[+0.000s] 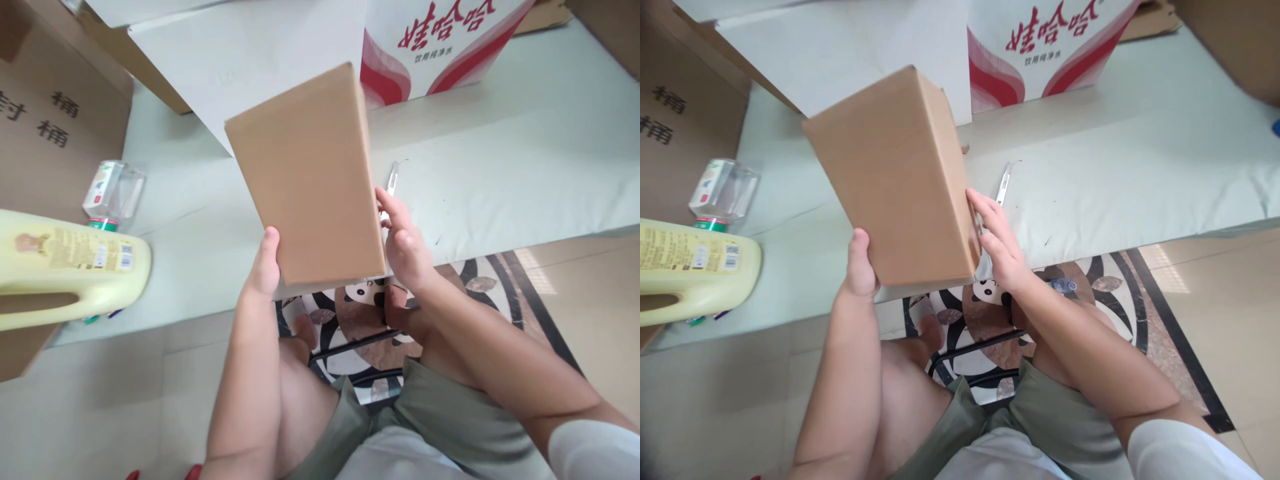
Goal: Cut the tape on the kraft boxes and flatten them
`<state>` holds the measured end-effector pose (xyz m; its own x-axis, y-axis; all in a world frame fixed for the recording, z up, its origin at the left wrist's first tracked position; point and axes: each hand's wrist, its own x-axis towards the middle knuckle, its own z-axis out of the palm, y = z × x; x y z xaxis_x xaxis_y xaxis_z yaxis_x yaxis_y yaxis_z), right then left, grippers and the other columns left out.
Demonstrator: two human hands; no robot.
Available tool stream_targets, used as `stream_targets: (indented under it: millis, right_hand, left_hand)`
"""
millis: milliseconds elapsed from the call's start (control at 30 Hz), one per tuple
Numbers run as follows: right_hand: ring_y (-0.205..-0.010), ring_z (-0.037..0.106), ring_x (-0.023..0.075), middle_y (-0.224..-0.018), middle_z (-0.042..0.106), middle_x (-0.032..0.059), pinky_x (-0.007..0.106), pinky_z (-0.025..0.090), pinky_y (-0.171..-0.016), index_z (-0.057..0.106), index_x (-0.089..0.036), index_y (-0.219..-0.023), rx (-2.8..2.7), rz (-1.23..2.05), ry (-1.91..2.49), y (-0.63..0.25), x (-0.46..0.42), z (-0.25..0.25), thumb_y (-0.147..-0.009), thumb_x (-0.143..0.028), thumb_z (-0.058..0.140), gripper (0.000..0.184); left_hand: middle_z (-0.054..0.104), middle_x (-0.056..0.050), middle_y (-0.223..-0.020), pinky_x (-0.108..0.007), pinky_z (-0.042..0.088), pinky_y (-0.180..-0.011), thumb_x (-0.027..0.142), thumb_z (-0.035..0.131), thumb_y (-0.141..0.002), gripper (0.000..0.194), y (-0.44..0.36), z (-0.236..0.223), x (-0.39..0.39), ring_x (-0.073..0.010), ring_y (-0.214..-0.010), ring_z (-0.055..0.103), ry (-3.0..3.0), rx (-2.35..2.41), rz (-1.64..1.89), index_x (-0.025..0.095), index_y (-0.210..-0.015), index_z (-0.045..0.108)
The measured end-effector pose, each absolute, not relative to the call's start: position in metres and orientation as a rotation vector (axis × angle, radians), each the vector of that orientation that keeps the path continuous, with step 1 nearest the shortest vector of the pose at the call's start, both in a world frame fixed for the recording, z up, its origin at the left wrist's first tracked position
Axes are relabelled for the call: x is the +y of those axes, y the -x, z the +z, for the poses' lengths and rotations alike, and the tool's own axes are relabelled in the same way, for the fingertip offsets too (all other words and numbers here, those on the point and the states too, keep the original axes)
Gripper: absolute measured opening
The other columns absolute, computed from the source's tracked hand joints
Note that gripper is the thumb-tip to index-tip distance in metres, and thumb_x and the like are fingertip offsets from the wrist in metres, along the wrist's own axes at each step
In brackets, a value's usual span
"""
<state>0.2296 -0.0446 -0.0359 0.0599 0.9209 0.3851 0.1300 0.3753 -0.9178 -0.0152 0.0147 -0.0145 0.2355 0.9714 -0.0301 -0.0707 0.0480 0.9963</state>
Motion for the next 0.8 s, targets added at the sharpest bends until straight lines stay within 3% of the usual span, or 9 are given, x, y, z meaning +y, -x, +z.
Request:
stream_targets:
  millis: [100,200,333,433,500,633,800]
  right_hand:
    - [-0.158,0.035,0.0276,-0.165,0.043,-0.0034,0.056,0.033,-0.13,0.047,-0.041,-0.154,-1.423,0.695,0.985,-0.233,-0.047,-0.031,-0.101,-0.062,0.037,0.058]
    - [-0.155,0.042,0.0283,-0.158,0.054,0.0002,0.057,0.033,-0.13,0.059,-0.037,-0.145,-1.45,0.56,0.979,-0.234,-0.051,-0.021,-0.102,-0.054,0.041,0.05]
    - [-0.14,0.058,0.0296,-0.137,0.069,0.0069,0.059,0.041,-0.125,0.069,-0.03,-0.131,-1.433,0.329,1.048,-0.233,-0.058,-0.007,-0.1,-0.041,0.05,0.038]
    - [-0.132,0.063,0.0311,-0.128,0.07,0.0094,0.06,0.047,-0.119,0.069,-0.027,-0.123,-1.423,0.166,1.034,-0.234,-0.062,-0.001,-0.096,-0.039,0.056,0.033]
    - [-0.129,0.064,0.0315,-0.124,0.07,0.0095,0.061,0.049,-0.117,0.07,-0.026,-0.118,-1.505,0.099,1.021,-0.233,-0.063,0.001,-0.093,-0.037,0.059,0.029]
    - [-0.119,0.069,0.0284,-0.117,0.071,0.0087,0.058,0.051,-0.116,0.068,-0.026,-0.119,-1.708,0.076,0.959,-0.229,-0.061,0.005,-0.09,-0.031,0.061,0.031]
    - [-0.122,0.067,0.0292,-0.12,0.07,0.0094,0.058,0.05,-0.117,0.067,-0.026,-0.12,-1.755,0.109,0.97,-0.228,-0.059,0.007,-0.09,-0.031,0.06,0.031]
  left_hand:
    - [0.071,-0.009,-0.137,-0.052,0.05,-0.118,0.085,0.049,-0.085,0.075,0.014,-0.014,0.014,-0.0351,-0.145,0.054,-1.039,1.114,0.892,0.026,-0.127,0.069]
    - [0.075,-0.012,-0.13,-0.049,0.057,-0.108,0.084,0.054,-0.084,0.076,0.013,-0.01,0.015,-0.0341,-0.133,0.064,-1.06,1.105,0.638,0.023,-0.126,0.069]
    - [0.078,-0.014,-0.114,-0.04,0.062,-0.086,0.08,0.059,-0.085,0.072,0.009,-0.006,0.017,-0.0274,-0.101,0.075,-1.129,1.103,0.41,0.017,-0.117,0.071]
    - [0.077,-0.009,-0.096,-0.033,0.059,-0.068,0.068,0.066,-0.087,0.062,0.004,-0.005,0.018,-0.0195,-0.073,0.073,-1.215,1.101,0.299,0.017,-0.122,0.068]
    - [0.076,-0.008,-0.092,-0.033,0.057,-0.066,0.058,0.069,-0.088,0.056,0.0,-0.005,0.02,-0.0189,-0.068,0.07,-1.348,1.116,0.274,0.018,-0.127,0.066]
    - [0.075,-0.013,-0.118,-0.043,0.06,-0.088,0.046,0.071,-0.088,0.049,-0.001,-0.01,0.025,-0.0275,-0.1,0.073,-1.604,1.272,0.608,0.019,-0.129,0.067]
    - [0.049,-0.009,-0.159,-0.045,0.053,-0.111,0.064,0.048,-0.099,0.055,0.001,-0.014,0.029,-0.0296,-0.149,0.047,-1.899,1.148,1.299,0.033,-0.145,0.051]
